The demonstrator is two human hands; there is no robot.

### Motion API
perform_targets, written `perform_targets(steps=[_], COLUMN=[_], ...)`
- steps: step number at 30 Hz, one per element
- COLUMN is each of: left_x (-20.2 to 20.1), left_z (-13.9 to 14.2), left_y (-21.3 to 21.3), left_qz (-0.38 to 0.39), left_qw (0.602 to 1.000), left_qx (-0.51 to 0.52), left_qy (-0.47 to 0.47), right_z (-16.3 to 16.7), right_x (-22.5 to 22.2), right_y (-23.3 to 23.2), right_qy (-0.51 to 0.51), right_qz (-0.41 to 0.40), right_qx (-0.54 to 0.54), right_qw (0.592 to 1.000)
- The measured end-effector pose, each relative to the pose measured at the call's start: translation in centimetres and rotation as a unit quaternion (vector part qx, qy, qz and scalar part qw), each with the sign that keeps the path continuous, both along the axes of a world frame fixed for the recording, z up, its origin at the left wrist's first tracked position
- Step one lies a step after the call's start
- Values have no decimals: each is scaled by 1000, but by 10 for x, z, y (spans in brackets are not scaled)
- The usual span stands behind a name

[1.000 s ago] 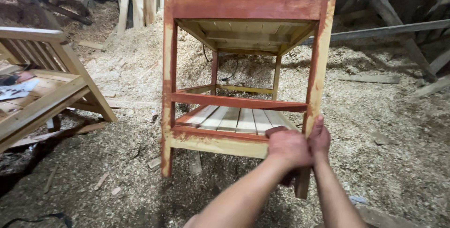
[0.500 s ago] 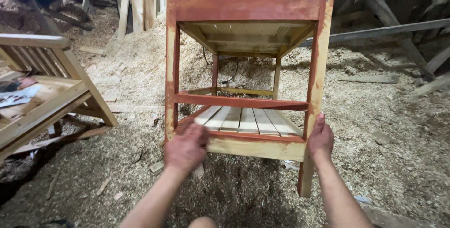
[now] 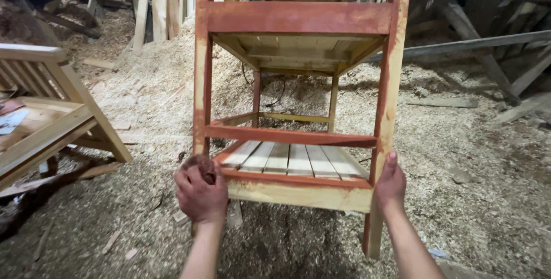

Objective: The person applies reddish-brown stain to a three-tier wooden shelving unit using a cloth. They rub the stain onto the top frame, side rails, and lower shelves, working systematically across the visible surfaces.

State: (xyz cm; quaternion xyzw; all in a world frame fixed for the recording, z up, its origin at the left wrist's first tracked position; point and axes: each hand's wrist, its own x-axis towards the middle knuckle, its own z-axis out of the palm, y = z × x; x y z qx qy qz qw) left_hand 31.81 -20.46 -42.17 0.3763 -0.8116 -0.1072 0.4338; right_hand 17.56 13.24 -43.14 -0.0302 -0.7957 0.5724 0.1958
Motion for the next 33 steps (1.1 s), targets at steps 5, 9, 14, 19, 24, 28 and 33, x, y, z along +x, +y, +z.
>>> perform_targets(steps=[5,9,14,19,24,28,33], left_x=[-17,-38,-57,-61,-98,-103,-104], left_z=[-12,-27,-7,14,50,82,73], left_y=[44,123,233,255,210,148,89], left_qz=[18,-93,-246,-449,-520,-424,-440], left_qw=[995,978,960,883,756,761,729], left_qx=[-90,-160,-134,-44,57,-25,-62], left_qy=[-41,-96,-22,-126,-394,-491,-520], right_z=[-2,0,5,11,11,15,12], right_x=[-3,0,1,1,9,11,9], right_y=[0,-1,4,7,4,1,5], right_qy=[40,30,-10,-36,-5,48,51], right_qz=[54,68,103,59,5,-25,-7], right_qx=[-93,-127,-164,-80,-26,51,37], right_qw=[993,989,981,994,1000,997,998])
